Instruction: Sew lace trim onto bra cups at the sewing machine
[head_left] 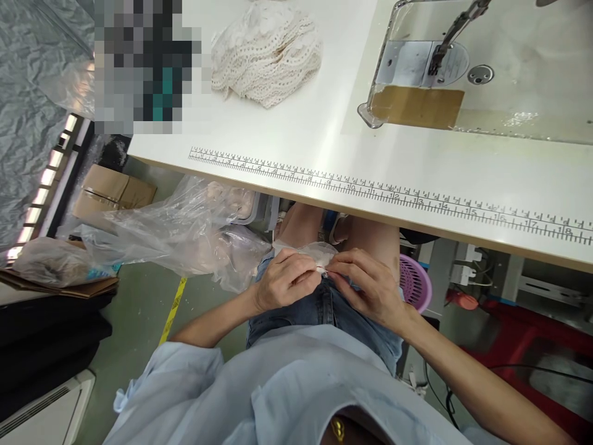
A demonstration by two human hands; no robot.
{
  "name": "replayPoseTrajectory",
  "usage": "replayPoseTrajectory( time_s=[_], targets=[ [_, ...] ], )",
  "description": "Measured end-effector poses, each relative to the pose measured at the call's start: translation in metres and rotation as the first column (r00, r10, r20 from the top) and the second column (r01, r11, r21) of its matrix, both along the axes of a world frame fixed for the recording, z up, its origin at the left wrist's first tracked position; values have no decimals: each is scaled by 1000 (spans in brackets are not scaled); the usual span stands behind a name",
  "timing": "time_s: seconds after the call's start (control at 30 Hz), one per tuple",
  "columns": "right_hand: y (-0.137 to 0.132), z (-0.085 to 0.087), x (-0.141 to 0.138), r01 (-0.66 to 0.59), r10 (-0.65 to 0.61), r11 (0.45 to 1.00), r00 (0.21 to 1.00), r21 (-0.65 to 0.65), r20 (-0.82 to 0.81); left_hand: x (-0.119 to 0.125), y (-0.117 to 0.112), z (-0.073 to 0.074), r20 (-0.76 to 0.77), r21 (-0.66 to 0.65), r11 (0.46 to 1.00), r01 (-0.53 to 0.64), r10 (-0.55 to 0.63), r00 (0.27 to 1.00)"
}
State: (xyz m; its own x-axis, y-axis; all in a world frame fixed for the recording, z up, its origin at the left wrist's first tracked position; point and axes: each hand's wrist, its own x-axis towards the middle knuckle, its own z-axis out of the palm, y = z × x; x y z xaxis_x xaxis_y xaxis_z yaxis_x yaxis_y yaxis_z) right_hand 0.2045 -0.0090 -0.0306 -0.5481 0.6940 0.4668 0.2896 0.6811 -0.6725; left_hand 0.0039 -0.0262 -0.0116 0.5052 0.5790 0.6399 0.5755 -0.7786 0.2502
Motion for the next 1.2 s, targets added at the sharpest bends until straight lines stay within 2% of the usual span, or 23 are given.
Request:
replayPoseTrajectory(
  time_s=[0.1, 0.17, 0.23, 0.3, 0.37, 0.4, 0.5, 0.57, 0.6, 0.63, 0.67, 0.73, 0.77, 0.83, 0.87, 0.93, 1.0, 1.03, 1.1, 1.17, 1.2],
  targets=[
    [2, 4, -1, -7, -4, 987, 998, -163, -68, 0, -3, -3, 19, -104, 994, -26, 28, 999],
    [3, 7, 0, -29, -8, 950, 993, -310, -119, 0, -4, -5, 37, -196, 980, -30, 38, 999],
    [4, 9, 2, -69, -8, 880, 987, -470, -161, 0, -3, -3, 84, -300, 954, 2, 25, 996],
    [5, 11, 5, -110, -9, 777, 982, -619, -187, 0, 0, 1, 148, -385, 921, 63, -6, 989],
    [6, 13, 7, -144, -13, 682, 978, -717, -208, 1, 4, 8, 206, -452, 882, 133, -42, 978],
    [7, 14, 8, -150, -22, 655, 976, -740, -217, 1, 6, 12, 230, -490, 857, 162, -52, 972],
    [10, 19, 13, -99, -125, 645, 964, -758, -233, -1, 15, 30, 352, -629, 738, 245, -11, 936],
    [12, 22, 17, -35, -219, 658, 947, -752, -236, -7, 25, 45, 455, -696, 654, 298, 81, 887],
    [14, 23, 19, -6, -258, 667, 936, -745, -239, -11, 33, 55, 491, -709, 635, 306, 133, 861],
    [14, 24, 21, 18, -291, 675, 925, -737, -244, -16, 43, 66, 508, -700, 657, 281, 181, 842],
    [15, 24, 23, 40, -323, 681, 913, -731, -250, -20, 54, 78, 499, -672, 710, 210, 224, 837],
    [15, 25, 27, 78, -398, 674, 877, -735, -271, -28, 82, 107, 515, -501, 864, 44, 256, 818],
    [14, 26, 29, 93, -435, 662, 856, -744, -279, -30, 97, 123, 523, -387, 922, -9, 228, 822],
    [13, 27, 32, 108, -476, 641, 832, -760, -284, -30, 128, 155, 500, -222, 973, -68, 173, 848],
    [11, 28, 34, 103, -471, 637, 837, -764, -280, -27, 144, 169, 488, -153, 980, -123, 183, 853],
    [9, 31, 38, 63, -422, 638, 862, -767, -281, -17, 176, 188, 348, -68, 984, -162, 176, 921],
    [7, 36, 43, -27, -364, 628, 873, -778, -324, -3, 207, 190, 64, -167, 952, -257, 270, 961],
    [7, 38, 45, -79, -341, 617, 870, -783, -356, 5, 221, 186, -122, -247, 916, -316, 294, 948],
    [6, 43, 50, -158, -296, 603, 866, -782, -404, 18, 246, 166, -415, -371, 857, -358, 192, 890],
    [6, 45, 55, -203, -230, 605, 881, -770, -413, 29, 262, 142, -507, -436, 837, -330, 74, 859],
    [6, 45, 58, -222, -194, 606, 891, -764, -412, 33, 266, 132, -464, -432, 858, -278, 53, 885]
  ],
)
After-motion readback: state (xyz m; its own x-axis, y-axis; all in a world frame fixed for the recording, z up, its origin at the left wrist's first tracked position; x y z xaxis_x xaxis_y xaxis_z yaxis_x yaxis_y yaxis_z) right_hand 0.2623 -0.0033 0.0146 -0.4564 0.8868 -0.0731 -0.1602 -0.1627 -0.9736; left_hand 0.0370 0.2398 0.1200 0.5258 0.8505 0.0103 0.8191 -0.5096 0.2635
